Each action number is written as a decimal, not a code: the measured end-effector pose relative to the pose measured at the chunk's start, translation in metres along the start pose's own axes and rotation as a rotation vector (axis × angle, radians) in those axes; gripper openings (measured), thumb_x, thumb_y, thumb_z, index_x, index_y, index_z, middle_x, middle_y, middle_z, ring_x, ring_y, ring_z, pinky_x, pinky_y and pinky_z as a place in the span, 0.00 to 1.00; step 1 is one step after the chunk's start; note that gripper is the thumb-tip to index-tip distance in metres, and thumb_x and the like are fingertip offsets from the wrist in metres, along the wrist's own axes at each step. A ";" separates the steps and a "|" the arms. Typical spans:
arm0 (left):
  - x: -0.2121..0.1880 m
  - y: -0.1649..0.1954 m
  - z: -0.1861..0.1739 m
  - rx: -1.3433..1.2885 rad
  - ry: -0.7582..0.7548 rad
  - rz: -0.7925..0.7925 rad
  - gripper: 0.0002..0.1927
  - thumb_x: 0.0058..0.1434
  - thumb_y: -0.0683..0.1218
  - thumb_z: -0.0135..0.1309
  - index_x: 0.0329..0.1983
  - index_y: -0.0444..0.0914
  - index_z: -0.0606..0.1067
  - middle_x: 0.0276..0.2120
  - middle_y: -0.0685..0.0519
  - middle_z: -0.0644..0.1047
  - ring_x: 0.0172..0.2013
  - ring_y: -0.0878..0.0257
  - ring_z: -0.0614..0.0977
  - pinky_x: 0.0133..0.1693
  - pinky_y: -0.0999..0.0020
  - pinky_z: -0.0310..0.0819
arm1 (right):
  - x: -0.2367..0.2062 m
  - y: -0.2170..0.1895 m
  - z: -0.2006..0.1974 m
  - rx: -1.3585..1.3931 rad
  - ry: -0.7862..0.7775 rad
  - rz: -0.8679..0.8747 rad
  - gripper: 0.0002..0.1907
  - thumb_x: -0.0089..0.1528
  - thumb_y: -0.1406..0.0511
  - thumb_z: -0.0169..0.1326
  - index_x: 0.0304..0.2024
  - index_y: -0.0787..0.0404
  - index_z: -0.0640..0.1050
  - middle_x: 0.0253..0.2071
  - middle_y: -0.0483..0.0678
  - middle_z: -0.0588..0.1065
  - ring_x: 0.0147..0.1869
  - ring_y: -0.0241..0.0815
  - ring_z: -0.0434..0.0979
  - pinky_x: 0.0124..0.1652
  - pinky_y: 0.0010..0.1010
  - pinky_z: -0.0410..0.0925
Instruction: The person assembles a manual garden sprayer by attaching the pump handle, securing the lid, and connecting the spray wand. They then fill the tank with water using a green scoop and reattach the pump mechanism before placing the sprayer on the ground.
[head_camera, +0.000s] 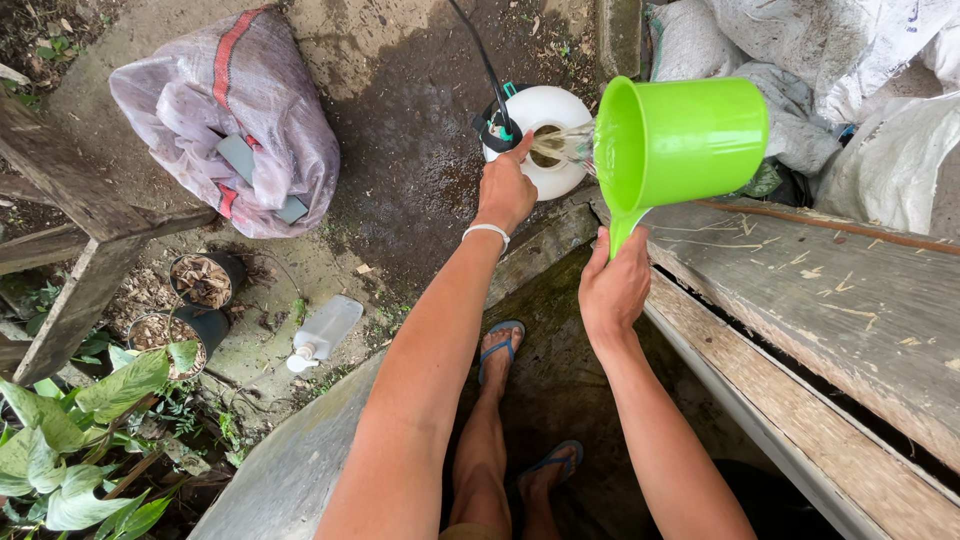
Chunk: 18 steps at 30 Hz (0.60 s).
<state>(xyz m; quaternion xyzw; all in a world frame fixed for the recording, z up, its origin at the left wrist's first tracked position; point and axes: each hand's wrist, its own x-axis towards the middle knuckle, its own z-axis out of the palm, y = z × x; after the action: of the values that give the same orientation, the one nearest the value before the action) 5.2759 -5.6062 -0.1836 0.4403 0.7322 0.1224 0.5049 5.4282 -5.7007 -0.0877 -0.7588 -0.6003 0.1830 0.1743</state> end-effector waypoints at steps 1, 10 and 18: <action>0.000 0.000 0.000 -0.002 0.012 0.012 0.39 0.57 0.31 0.47 0.71 0.50 0.66 0.53 0.35 0.77 0.53 0.41 0.80 0.56 0.54 0.72 | 0.001 -0.001 0.001 -0.011 -0.008 0.003 0.12 0.71 0.65 0.52 0.45 0.72 0.69 0.34 0.66 0.74 0.38 0.68 0.75 0.39 0.55 0.65; 0.004 -0.005 0.005 0.012 0.035 0.020 0.39 0.55 0.31 0.49 0.71 0.50 0.66 0.51 0.33 0.77 0.53 0.41 0.80 0.56 0.53 0.71 | 0.006 -0.002 0.005 -0.035 -0.154 0.139 0.14 0.72 0.64 0.49 0.49 0.71 0.67 0.36 0.62 0.72 0.32 0.59 0.78 0.33 0.50 0.69; 0.004 -0.002 0.006 0.028 0.078 0.057 0.40 0.54 0.31 0.51 0.70 0.51 0.68 0.51 0.33 0.78 0.53 0.41 0.80 0.55 0.52 0.72 | 0.002 0.000 0.009 -0.120 -0.114 -0.061 0.13 0.70 0.68 0.50 0.52 0.71 0.66 0.42 0.64 0.71 0.35 0.60 0.79 0.32 0.47 0.71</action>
<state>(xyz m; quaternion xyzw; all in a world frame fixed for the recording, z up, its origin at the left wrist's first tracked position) 5.2798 -5.6063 -0.1905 0.4628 0.7402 0.1436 0.4661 5.4243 -5.6986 -0.0956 -0.7376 -0.6420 0.1842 0.0994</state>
